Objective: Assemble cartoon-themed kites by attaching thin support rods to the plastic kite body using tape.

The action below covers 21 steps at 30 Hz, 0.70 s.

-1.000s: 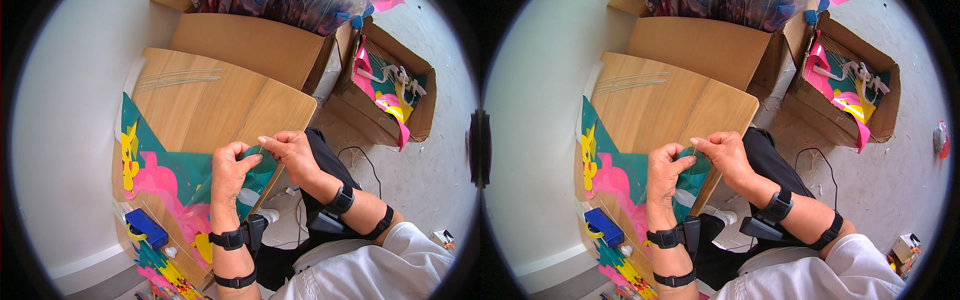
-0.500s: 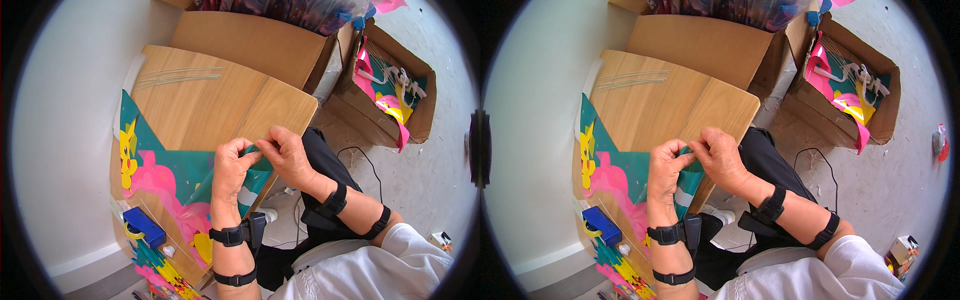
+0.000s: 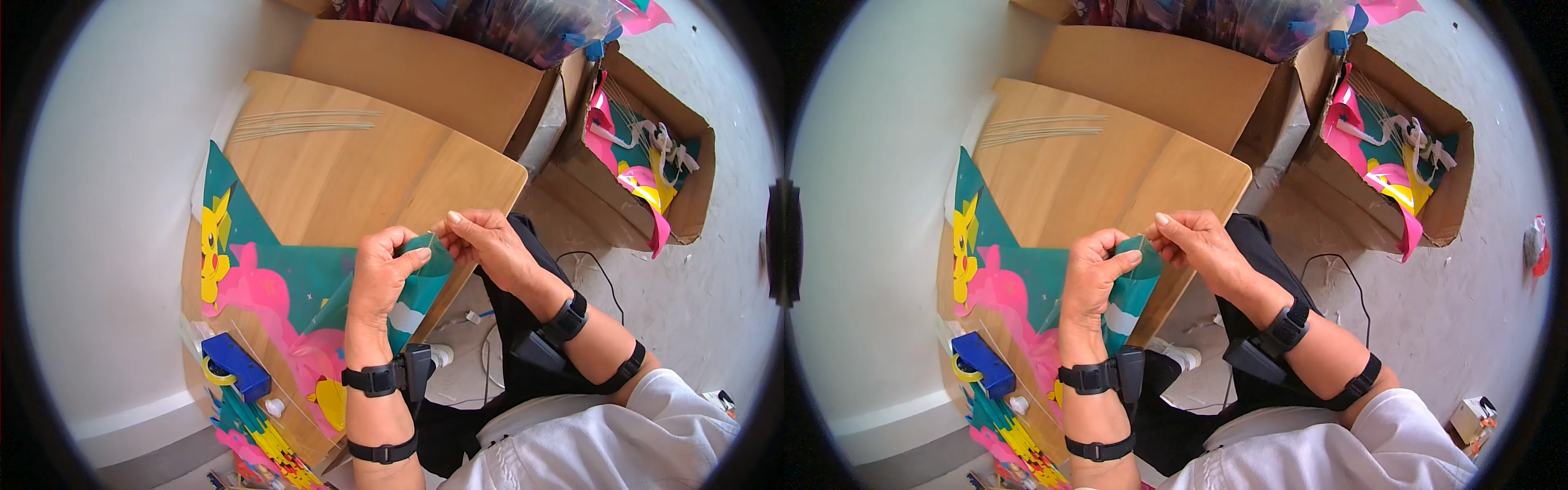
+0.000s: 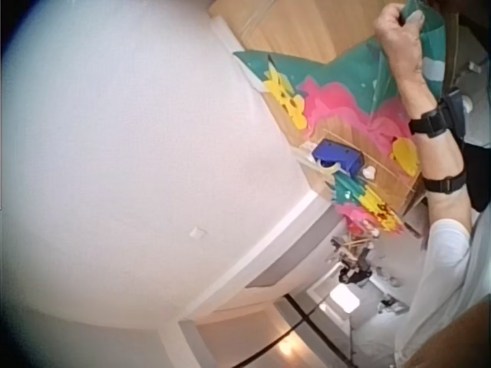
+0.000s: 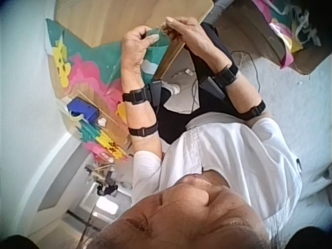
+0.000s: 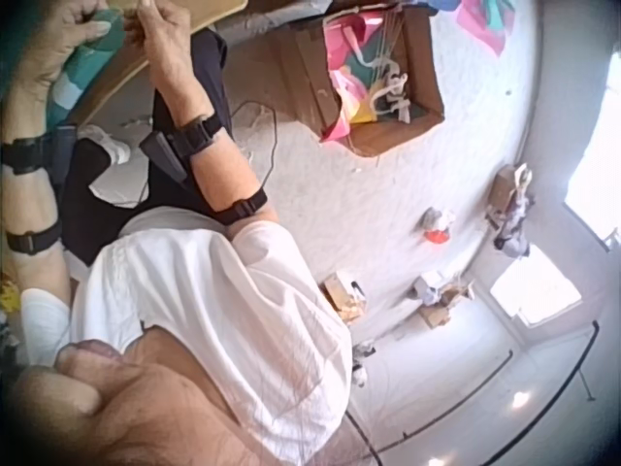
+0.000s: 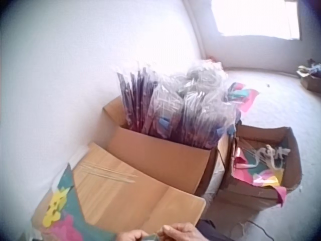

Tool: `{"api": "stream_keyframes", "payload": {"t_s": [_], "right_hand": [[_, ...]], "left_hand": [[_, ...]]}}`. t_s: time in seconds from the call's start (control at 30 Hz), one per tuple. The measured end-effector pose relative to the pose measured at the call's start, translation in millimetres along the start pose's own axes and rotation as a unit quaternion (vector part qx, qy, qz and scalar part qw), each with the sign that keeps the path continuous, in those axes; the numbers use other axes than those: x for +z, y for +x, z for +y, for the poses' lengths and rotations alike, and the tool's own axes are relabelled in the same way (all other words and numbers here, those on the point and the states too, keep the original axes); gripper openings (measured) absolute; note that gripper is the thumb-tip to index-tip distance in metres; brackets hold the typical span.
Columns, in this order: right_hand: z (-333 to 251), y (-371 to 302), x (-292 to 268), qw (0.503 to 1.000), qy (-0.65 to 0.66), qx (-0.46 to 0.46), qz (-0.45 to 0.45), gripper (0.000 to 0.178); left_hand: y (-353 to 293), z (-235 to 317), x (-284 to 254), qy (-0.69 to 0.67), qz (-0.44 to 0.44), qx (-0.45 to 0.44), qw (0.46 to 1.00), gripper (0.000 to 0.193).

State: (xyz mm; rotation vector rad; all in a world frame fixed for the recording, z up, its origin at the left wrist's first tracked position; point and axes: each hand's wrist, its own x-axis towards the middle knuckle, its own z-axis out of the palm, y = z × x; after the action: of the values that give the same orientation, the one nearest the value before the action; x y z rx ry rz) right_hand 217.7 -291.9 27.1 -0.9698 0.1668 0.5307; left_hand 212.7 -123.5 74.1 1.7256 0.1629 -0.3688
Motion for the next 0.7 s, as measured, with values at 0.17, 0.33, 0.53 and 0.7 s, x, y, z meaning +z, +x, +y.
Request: {"api": "stream_keyframes", "payload": {"t_s": [0.17, 0.33, 0.53, 0.7], "right_hand": [[-8.3, 4.1, 5.1, 0.990, -0.137, -0.030, 0.004, 0.025], [9.2, 11.9, 5.0, 0.924, -0.332, -0.165, 0.097, 0.014], [-12.3, 0.8, -7.0, 0.984, -0.158, -0.008, 0.081, 0.018], [-16.3, -17.6, -5.5, 0.996, -0.089, 0.028, 0.004, 0.019]], "left_hand": [[-1.8, -3.3, -0.5, 0.030, -0.025, -0.010, 0.999, 0.007], [-5.8, 0.9, 10.4, 0.342, 0.221, 0.303, 0.862, 0.012], [-109.9, 5.9, -5.9, 0.282, 0.397, 0.273, 0.830, 0.016], [-187.5, -71.3, 7.5, 0.334, 0.365, 0.222, 0.840, 0.018]]}}
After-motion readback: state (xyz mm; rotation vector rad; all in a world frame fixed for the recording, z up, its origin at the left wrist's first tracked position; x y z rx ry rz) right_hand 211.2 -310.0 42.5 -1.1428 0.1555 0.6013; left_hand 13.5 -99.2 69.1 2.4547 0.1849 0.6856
